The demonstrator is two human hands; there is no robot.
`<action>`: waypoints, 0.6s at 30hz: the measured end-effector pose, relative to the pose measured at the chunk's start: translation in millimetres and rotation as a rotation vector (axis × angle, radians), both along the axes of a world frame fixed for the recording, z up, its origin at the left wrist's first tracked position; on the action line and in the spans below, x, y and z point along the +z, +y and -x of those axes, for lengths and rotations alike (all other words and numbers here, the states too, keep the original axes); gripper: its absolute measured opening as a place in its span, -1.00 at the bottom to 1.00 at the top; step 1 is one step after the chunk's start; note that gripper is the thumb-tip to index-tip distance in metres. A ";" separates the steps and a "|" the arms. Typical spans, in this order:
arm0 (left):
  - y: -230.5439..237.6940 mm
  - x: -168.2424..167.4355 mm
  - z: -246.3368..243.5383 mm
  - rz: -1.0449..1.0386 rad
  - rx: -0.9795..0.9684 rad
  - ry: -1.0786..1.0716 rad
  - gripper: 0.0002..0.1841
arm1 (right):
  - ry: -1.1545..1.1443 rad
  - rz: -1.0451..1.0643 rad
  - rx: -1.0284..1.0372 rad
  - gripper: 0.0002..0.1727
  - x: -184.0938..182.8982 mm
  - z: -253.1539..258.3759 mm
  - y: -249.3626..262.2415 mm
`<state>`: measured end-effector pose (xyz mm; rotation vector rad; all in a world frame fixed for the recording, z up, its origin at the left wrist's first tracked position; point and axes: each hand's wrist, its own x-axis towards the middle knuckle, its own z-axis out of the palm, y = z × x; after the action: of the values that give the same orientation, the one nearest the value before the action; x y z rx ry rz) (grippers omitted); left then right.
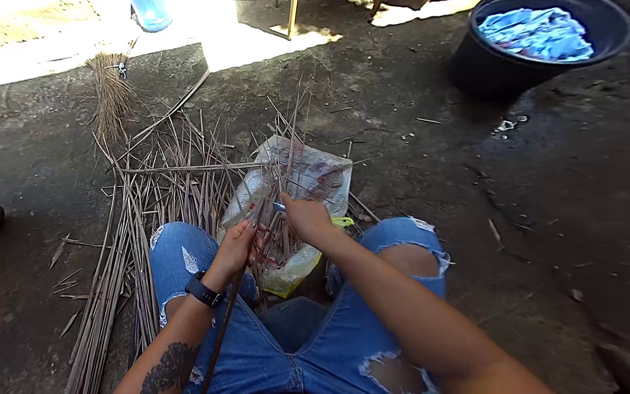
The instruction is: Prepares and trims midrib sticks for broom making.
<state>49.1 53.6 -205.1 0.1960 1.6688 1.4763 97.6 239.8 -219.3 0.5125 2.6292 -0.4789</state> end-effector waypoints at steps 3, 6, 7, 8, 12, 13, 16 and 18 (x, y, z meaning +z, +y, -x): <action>-3.4 2.8 2.1 -0.012 0.033 0.005 -0.67 | 0.048 0.086 -0.016 -0.40 -1.0 -1.5 5.5; -0.6 9.7 -2.6 -0.027 0.030 -0.008 -0.75 | 0.090 0.107 -0.024 -0.39 0.5 -3.7 -0.3; 2.0 12.6 -5.2 -0.032 0.022 -0.007 -0.76 | 0.093 0.116 -0.023 -0.38 1.0 -3.8 -1.3; 5.4 14.7 -8.2 -0.035 0.009 0.005 -0.79 | 0.096 0.117 -0.021 -0.38 1.2 -3.7 -1.8; 19.1 9.3 -19.2 0.040 -0.066 0.109 -0.77 | 0.079 0.092 -0.008 -0.41 4.9 -4.3 -3.8; 22.5 6.9 -21.0 0.064 -0.084 0.128 -0.72 | 0.065 0.088 -0.006 -0.41 6.9 -4.9 -5.4; 31.4 3.7 -25.9 0.100 -0.117 0.156 -0.69 | 0.052 0.077 0.039 -0.38 7.1 -8.3 -8.6; 34.3 3.2 -27.4 0.105 -0.123 0.158 -0.74 | 0.047 0.098 0.059 -0.34 5.0 -10.4 -8.5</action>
<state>76.5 87.9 -201.9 0.3589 1.8223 1.3062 108.0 231.3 -214.3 0.3957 2.6419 -0.6043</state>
